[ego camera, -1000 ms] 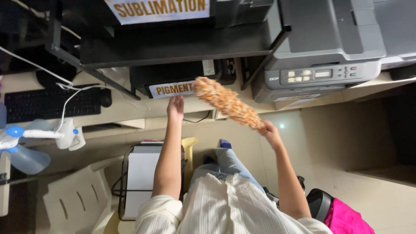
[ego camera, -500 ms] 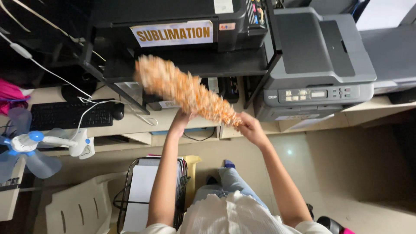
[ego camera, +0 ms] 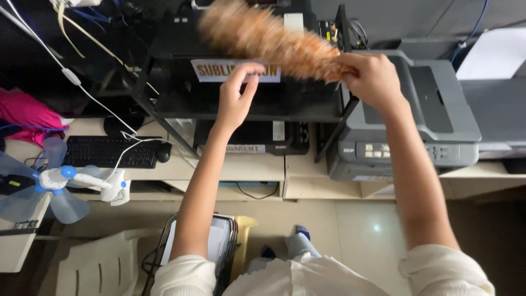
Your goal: The person uses a fluffy duster to clean the exterior and interior of two printers on a desk. They open the paper trays and scanner lids to dust inside, then close them. Finally, they place the duster on a chair and organize a cloth and a box of supplies on the desk.
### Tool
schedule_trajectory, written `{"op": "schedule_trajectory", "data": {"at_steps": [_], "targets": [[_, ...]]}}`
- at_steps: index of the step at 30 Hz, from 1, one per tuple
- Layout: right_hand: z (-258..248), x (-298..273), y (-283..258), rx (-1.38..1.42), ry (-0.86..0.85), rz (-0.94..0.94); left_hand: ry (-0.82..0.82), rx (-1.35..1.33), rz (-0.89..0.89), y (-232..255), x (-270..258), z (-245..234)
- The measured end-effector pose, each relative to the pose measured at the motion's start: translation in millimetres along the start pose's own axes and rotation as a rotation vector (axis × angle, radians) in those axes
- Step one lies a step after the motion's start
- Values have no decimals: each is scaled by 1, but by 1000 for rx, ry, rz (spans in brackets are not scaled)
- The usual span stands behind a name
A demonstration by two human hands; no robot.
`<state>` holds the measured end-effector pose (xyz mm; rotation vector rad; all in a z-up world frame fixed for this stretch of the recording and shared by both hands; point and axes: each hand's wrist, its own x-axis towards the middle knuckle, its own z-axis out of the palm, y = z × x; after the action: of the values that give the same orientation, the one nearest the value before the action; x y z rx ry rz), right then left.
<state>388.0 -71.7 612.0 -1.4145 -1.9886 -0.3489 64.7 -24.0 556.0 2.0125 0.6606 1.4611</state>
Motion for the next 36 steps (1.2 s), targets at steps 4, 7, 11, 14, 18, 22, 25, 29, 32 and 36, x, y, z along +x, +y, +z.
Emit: {"op": "schedule_trajectory", "data": {"at_steps": [4, 7, 11, 14, 18, 22, 25, 29, 32, 36], "targets": [[41, 39, 37, 61, -64, -80, 124, 154, 14, -5, 29, 3], [66, 77, 33, -76, -65, -102, 178, 338, 147, -10, 46, -3], [95, 132, 20, 152, -210, -262, 272, 504, 144, -21, 60, -14], [121, 164, 13, 159, -171, -353, 321, 589, 108, -20, 63, -25], [135, 190, 15, 138, -165, -446, 299, 602, 50, -31, 61, -32], [143, 215, 73, 164, -150, -446, 309, 638, 0, -41, 62, -23], [153, 221, 124, 171, 163, -412, 262, 704, -8, -44, 69, -12], [144, 217, 172, 49, -120, -397, 168, 724, 15, -52, 86, 1], [143, 213, 192, 247, 14, -364, 99, 719, -15, -52, 103, 16], [119, 199, 196, 286, -151, -246, 46, 687, -31, -47, 114, 39]]}}
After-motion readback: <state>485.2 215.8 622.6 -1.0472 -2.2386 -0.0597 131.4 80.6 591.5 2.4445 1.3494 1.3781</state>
